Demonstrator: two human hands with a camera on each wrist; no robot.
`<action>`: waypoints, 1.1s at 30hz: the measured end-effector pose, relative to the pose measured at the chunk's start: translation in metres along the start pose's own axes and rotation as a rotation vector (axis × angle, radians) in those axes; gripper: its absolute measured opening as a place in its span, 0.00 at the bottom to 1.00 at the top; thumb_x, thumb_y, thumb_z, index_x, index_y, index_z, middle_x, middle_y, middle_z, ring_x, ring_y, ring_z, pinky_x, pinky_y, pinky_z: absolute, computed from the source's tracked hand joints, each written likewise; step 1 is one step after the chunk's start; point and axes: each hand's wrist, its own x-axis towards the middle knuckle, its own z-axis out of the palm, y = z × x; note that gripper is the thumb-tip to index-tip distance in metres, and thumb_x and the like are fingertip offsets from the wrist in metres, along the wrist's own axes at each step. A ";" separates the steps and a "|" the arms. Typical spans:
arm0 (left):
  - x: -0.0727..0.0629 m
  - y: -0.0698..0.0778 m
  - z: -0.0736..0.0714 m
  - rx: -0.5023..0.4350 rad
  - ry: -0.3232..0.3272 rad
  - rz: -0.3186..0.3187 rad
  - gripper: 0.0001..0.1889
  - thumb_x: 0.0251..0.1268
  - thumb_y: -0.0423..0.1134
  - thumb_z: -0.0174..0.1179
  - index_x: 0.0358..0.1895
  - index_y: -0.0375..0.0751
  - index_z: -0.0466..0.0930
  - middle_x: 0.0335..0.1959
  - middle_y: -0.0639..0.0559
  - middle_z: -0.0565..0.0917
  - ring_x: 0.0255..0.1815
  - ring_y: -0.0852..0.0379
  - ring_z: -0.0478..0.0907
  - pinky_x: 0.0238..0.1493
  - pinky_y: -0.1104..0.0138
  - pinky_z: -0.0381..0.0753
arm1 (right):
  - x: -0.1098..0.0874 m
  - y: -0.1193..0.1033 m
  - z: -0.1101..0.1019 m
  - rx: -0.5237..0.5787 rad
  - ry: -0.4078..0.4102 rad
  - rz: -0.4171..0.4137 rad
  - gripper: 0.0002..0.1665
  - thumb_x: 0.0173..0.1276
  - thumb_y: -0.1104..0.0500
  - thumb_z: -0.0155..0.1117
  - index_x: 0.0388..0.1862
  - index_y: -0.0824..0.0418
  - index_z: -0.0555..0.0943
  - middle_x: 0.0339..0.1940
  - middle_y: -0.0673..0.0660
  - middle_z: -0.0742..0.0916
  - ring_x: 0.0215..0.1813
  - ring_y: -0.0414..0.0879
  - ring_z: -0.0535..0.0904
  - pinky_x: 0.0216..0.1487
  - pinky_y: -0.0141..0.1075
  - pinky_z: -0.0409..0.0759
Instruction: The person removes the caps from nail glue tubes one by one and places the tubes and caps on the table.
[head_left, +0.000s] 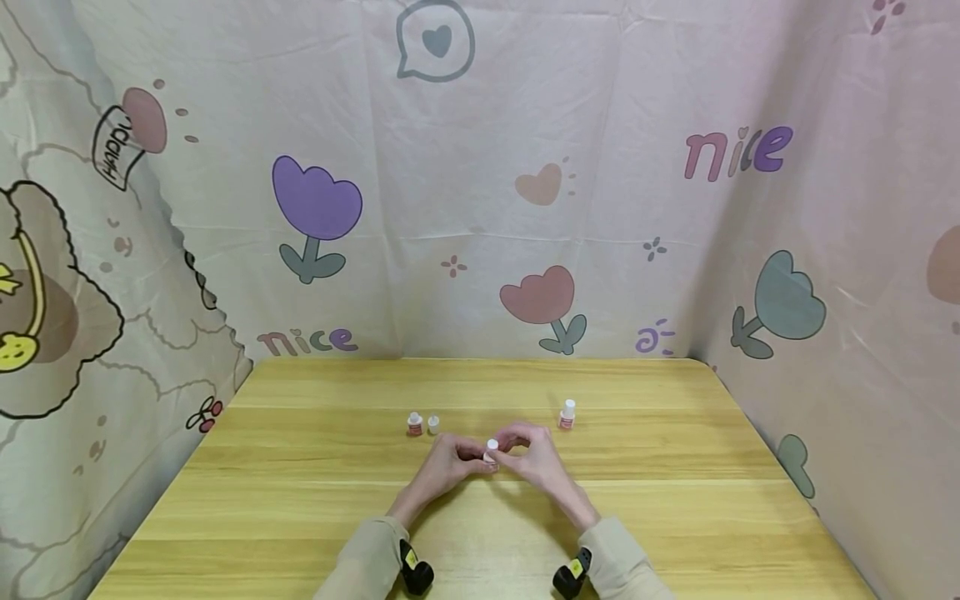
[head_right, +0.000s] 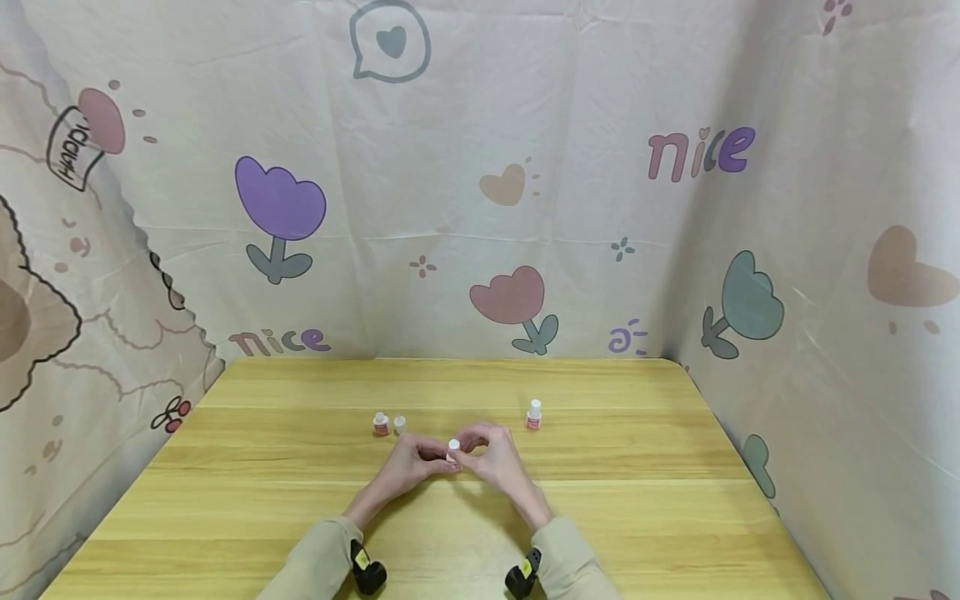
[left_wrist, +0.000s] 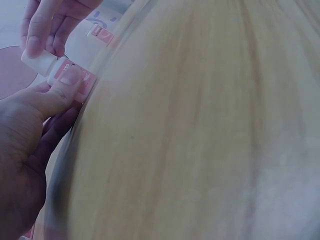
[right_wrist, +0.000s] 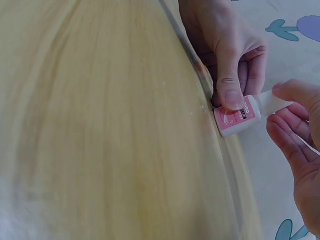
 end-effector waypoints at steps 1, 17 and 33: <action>0.000 0.000 0.000 -0.004 -0.002 0.002 0.08 0.55 0.35 0.74 0.39 0.40 0.91 0.34 0.46 0.92 0.35 0.53 0.89 0.38 0.72 0.84 | 0.000 -0.004 -0.001 0.006 -0.006 -0.003 0.07 0.56 0.76 0.72 0.35 0.73 0.84 0.31 0.68 0.88 0.33 0.60 0.85 0.42 0.55 0.86; 0.000 -0.001 -0.002 -0.005 -0.024 0.005 0.09 0.56 0.37 0.74 0.40 0.41 0.91 0.35 0.47 0.92 0.36 0.66 0.88 0.39 0.73 0.85 | -0.001 -0.027 -0.010 0.072 -0.063 0.029 0.09 0.58 0.77 0.69 0.39 0.76 0.84 0.37 0.71 0.88 0.40 0.64 0.85 0.51 0.55 0.85; -0.001 0.001 -0.001 -0.025 -0.007 0.020 0.09 0.55 0.39 0.74 0.39 0.42 0.91 0.35 0.48 0.92 0.35 0.56 0.89 0.38 0.72 0.85 | -0.001 -0.029 -0.007 0.033 -0.018 0.071 0.07 0.58 0.74 0.71 0.36 0.73 0.84 0.33 0.68 0.88 0.35 0.54 0.85 0.46 0.54 0.86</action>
